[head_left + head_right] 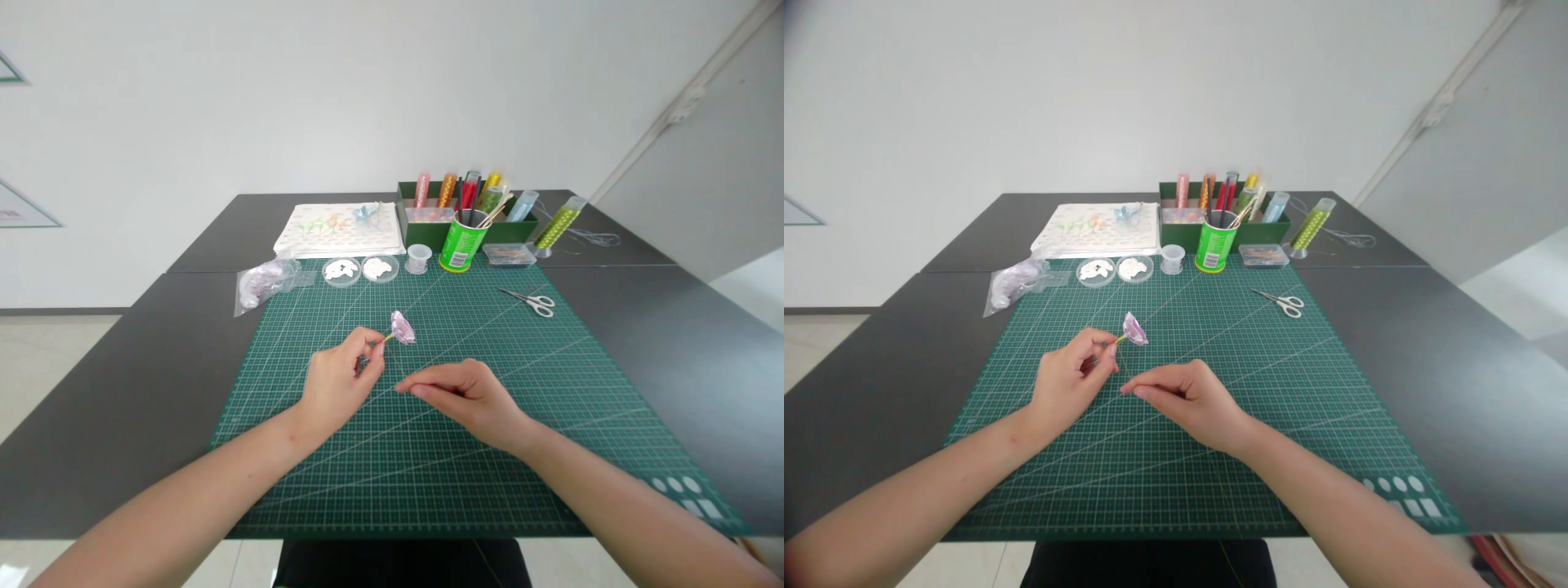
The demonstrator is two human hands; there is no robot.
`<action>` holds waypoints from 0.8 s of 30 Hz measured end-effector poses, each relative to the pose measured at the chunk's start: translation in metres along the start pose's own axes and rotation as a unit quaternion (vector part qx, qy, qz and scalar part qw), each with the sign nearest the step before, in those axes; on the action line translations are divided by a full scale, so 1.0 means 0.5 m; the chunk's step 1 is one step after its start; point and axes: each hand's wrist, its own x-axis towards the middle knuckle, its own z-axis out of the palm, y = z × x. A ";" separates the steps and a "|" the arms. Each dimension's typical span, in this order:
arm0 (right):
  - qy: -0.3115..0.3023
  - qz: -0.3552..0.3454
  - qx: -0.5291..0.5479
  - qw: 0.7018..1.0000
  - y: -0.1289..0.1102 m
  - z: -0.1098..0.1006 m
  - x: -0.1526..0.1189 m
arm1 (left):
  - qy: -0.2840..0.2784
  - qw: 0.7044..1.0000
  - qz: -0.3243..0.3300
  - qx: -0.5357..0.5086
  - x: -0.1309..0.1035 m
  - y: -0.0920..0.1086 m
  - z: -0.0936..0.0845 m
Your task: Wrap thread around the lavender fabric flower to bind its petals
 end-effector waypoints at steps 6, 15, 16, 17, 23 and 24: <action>-0.010 -0.048 -0.024 0.998 -0.003 -0.011 -0.004 | -0.071 0.996 0.034 0.034 -0.004 0.000 0.004; 0.091 -0.086 -0.047 0.991 -0.003 -0.027 -0.010 | -0.111 0.975 0.176 0.080 -0.003 -0.003 0.001; 0.107 -0.084 -0.050 0.989 -0.002 -0.030 -0.009 | -0.116 0.971 0.193 0.077 -0.003 -0.003 0.001; 0.123 -0.082 -0.053 0.988 -0.001 -0.033 -0.008 | -0.121 0.967 0.210 0.073 -0.003 -0.002 0.001; 0.170 -0.061 -0.057 0.982 0.008 -0.037 0.005 | -0.113 0.951 0.285 0.040 -0.010 0.009 -0.003; 0.174 -0.059 -0.053 0.982 0.009 -0.036 0.007 | -0.100 0.952 0.288 0.038 -0.012 0.012 -0.004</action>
